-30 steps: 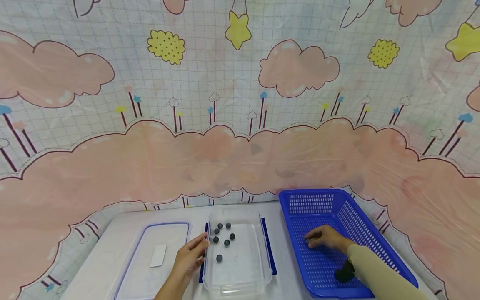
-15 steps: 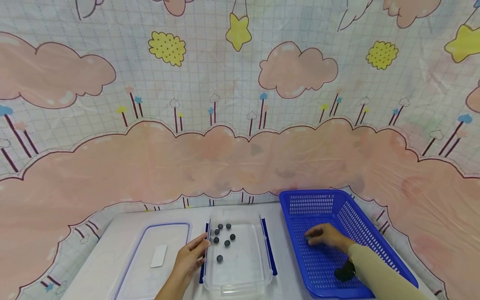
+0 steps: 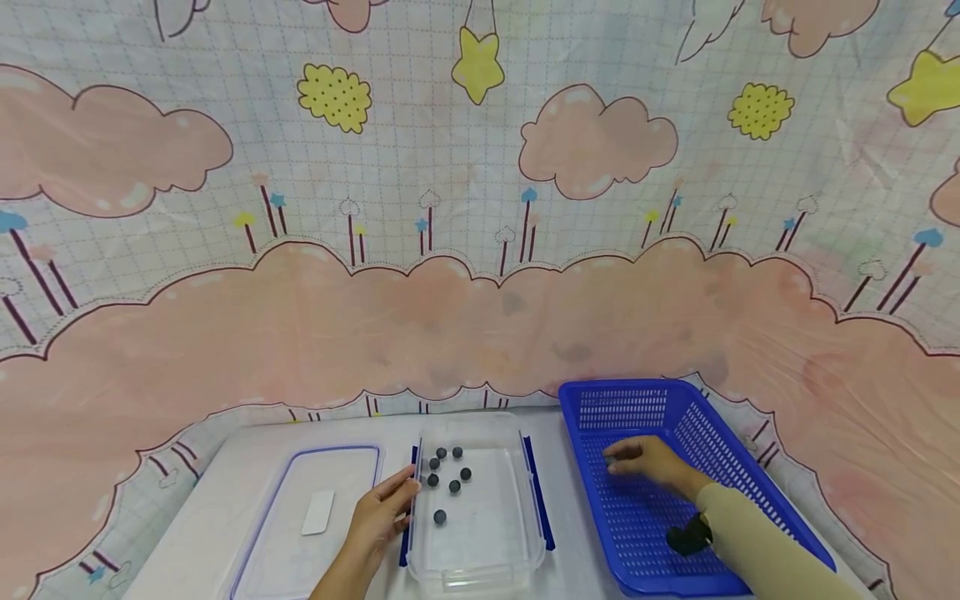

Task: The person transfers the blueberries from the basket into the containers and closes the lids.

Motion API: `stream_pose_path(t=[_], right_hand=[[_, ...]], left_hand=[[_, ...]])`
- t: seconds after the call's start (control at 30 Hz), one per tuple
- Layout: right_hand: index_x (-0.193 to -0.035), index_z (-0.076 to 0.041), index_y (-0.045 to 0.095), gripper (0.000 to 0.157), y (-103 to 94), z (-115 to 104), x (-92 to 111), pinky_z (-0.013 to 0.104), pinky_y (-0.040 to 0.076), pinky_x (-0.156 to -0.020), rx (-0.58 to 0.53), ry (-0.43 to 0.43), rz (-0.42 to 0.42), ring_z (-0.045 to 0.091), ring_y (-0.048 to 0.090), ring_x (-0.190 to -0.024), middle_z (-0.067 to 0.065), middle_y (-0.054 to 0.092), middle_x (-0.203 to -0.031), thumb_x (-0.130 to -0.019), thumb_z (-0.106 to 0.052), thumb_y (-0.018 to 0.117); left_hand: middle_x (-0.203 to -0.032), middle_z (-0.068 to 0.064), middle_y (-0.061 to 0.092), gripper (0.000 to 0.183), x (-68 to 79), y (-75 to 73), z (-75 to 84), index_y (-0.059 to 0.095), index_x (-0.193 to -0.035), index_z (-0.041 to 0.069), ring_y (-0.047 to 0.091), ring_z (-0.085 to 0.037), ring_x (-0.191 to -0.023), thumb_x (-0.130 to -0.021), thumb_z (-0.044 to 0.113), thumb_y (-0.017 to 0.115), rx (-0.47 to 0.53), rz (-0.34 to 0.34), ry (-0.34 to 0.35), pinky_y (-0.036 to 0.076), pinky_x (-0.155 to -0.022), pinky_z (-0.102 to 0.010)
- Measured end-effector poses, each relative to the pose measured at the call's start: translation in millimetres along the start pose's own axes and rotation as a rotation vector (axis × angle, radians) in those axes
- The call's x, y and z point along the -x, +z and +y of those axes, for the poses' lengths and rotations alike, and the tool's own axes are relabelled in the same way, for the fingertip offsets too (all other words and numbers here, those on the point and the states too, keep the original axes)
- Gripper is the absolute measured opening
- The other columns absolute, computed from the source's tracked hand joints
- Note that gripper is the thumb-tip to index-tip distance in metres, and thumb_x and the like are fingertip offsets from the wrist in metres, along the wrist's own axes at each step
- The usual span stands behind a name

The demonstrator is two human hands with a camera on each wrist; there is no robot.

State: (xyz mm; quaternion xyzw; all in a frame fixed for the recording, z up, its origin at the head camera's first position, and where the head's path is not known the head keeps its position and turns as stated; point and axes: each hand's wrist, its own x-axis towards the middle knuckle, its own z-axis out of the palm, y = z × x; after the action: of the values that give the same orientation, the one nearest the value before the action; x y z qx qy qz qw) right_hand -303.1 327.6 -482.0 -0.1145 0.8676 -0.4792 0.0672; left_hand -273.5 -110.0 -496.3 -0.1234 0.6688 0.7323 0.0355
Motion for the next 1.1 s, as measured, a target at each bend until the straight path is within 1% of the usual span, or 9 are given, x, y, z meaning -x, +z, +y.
stream_pose_path(t=[0.17, 0.33, 0.47, 0.57, 0.77, 0.93, 1.1], right_hand=[[-0.119, 0.006, 0.066, 0.043, 2.0, -8.4, -0.5, 0.044, 0.052, -0.092, -0.027, -0.010, -0.004, 0.022, 0.063, -0.102, 0.012, 0.069, -0.112, -0.088, -0.023, 0.074], [-0.119, 0.008, 0.065, 0.044, 3.4, -17.7, 1.9, 0.047, 0.051, -0.094, -0.043, -0.024, -0.007, 0.022, 0.063, -0.102, 0.015, 0.069, -0.112, -0.088, -0.022, 0.074], [-0.119, 0.007, 0.065, 0.044, 6.8, -27.4, 4.5, 0.047, 0.051, -0.095, -0.042, -0.023, -0.011, 0.022, 0.063, -0.102, 0.013, 0.069, -0.111, -0.087, -0.023, 0.075], [-0.118, 0.005, 0.066, 0.042, 10.6, -35.0, 5.4, 0.047, 0.051, -0.095, -0.051, -0.020, -0.007, 0.022, 0.063, -0.102, 0.013, 0.069, -0.111, -0.087, -0.023, 0.075], [-0.115, 0.001, 0.069, 0.036, 16.3, -47.9, 6.4, 0.044, 0.051, -0.093, -0.093, -0.033, -0.008, 0.021, 0.062, -0.099, 0.019, 0.067, -0.114, -0.087, -0.020, 0.075], [-0.114, -0.001, 0.069, 0.037, 20.1, -57.4, 7.3, 0.042, 0.051, -0.093, -0.073, -0.044, -0.012, 0.021, 0.060, -0.101, 0.014, 0.067, -0.113, -0.087, -0.023, 0.076], [-0.114, 0.000, 0.070, 0.035, 26.2, -67.0, 7.7, 0.043, 0.051, -0.093, -0.052, -0.041, 0.000, 0.022, 0.059, -0.102, 0.011, 0.067, -0.112, -0.087, -0.021, 0.076]], left_hand=[[-0.097, 0.006, 0.068, 0.049, -0.8, -1.2, -0.3, 0.062, -0.133, 0.007, 0.057, -0.014, -0.087, -0.088, 0.020, 0.075, -0.008, 0.001, -0.004, 0.051, -0.068, -0.024], [-0.096, 0.006, 0.067, 0.048, -1.5, -2.6, -1.1, 0.062, -0.133, 0.007, 0.056, -0.013, -0.086, -0.088, 0.020, 0.074, -0.001, -0.011, -0.009, 0.051, -0.068, -0.024], [-0.096, 0.007, 0.068, 0.048, -0.7, -4.2, -1.1, 0.061, -0.133, 0.007, 0.057, -0.012, -0.085, -0.088, 0.019, 0.074, -0.006, -0.011, -0.005, 0.051, -0.067, -0.024], [-0.096, 0.007, 0.068, 0.048, -0.2, -5.2, -1.2, 0.061, -0.133, 0.007, 0.057, -0.012, -0.084, -0.088, 0.019, 0.074, -0.007, -0.017, -0.003, 0.051, -0.067, -0.024], [-0.094, 0.006, 0.068, 0.046, 0.0, -7.0, -1.6, 0.063, -0.132, 0.007, 0.056, -0.014, -0.085, -0.089, 0.018, 0.073, -0.003, -0.025, -0.007, 0.051, -0.066, -0.024], [-0.095, 0.006, 0.068, 0.047, -0.1, -8.9, -1.0, 0.062, -0.132, 0.007, 0.055, -0.014, -0.085, -0.088, 0.018, 0.074, -0.006, -0.026, -0.012, 0.050, -0.066, -0.024], [-0.094, 0.007, 0.068, 0.047, 0.7, -10.3, 0.3, 0.061, -0.133, 0.007, 0.055, -0.013, -0.083, -0.089, 0.018, 0.073, -0.002, -0.034, -0.009, 0.051, -0.066, -0.024]])
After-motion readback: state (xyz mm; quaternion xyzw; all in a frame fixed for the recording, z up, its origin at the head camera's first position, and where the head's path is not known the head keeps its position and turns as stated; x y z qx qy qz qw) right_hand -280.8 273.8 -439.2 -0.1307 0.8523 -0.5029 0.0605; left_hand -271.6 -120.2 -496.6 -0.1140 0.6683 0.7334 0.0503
